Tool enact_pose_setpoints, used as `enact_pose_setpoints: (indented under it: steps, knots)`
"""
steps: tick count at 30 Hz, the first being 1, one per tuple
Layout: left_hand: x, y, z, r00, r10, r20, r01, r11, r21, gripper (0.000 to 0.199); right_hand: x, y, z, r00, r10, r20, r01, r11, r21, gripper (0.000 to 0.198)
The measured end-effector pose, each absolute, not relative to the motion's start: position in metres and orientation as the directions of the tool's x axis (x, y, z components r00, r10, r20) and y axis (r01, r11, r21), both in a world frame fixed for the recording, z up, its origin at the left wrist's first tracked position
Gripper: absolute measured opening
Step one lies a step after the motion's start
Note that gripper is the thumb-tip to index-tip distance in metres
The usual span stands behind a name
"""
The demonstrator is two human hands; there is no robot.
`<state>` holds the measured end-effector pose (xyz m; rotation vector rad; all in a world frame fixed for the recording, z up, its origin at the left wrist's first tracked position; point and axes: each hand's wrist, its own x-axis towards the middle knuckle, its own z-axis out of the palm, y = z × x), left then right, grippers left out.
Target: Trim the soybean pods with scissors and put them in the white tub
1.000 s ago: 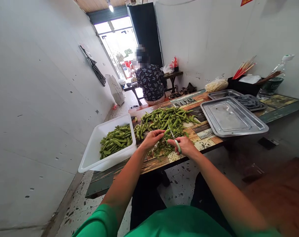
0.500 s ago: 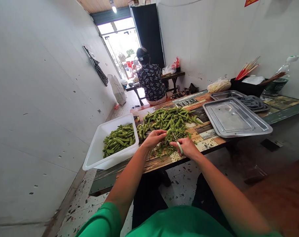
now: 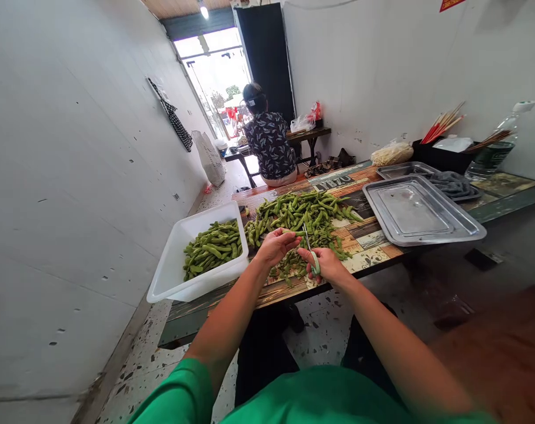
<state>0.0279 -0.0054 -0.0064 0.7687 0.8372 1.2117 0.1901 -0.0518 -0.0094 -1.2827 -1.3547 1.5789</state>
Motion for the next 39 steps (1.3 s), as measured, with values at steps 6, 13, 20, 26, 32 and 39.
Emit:
enact_pose_setpoints:
  steps: [6,13,20,26,32,39]
  knots:
    - [0.030,-0.008,-0.006,0.113,0.988,-0.108,-0.449,0.148,0.881,0.033,0.189,-0.050,-0.013,-0.244,0.948,-0.207,0.137,-0.177,-0.975,0.046]
    - [0.034,-0.014,-0.004,0.018,1.000,-0.010,-0.238,0.015,0.971,0.035,0.189,-0.053,-0.013,-0.234,0.937,-0.261,0.191,-0.219,-0.957,0.046]
    - [0.035,-0.026,0.008,0.118,0.992,-0.048,-0.205,0.072,0.976,0.037,0.196,-0.052,-0.008,-0.283,0.920,-0.270,0.160,-0.232,-0.959,0.045]
    - [0.039,-0.032,0.010,0.203,0.975,-0.095,-0.172,0.131,0.976,0.032,0.210,-0.051,-0.007,-0.325,0.918,-0.226,0.150,-0.186,-0.971,0.044]
    - [0.031,-0.051,0.032,-0.089,0.990,0.106,0.187,-0.088,0.978,0.021,0.216,-0.045,-0.028,-0.268,0.948,-0.169,0.146,-0.133,-0.980,0.046]
    - [-0.073,-0.079,0.092,-0.331,0.779,0.533,0.921,0.143,0.363,0.034,0.219,-0.042,-0.036,-0.229,0.955,-0.187,0.105,-0.167,-0.980,0.046]
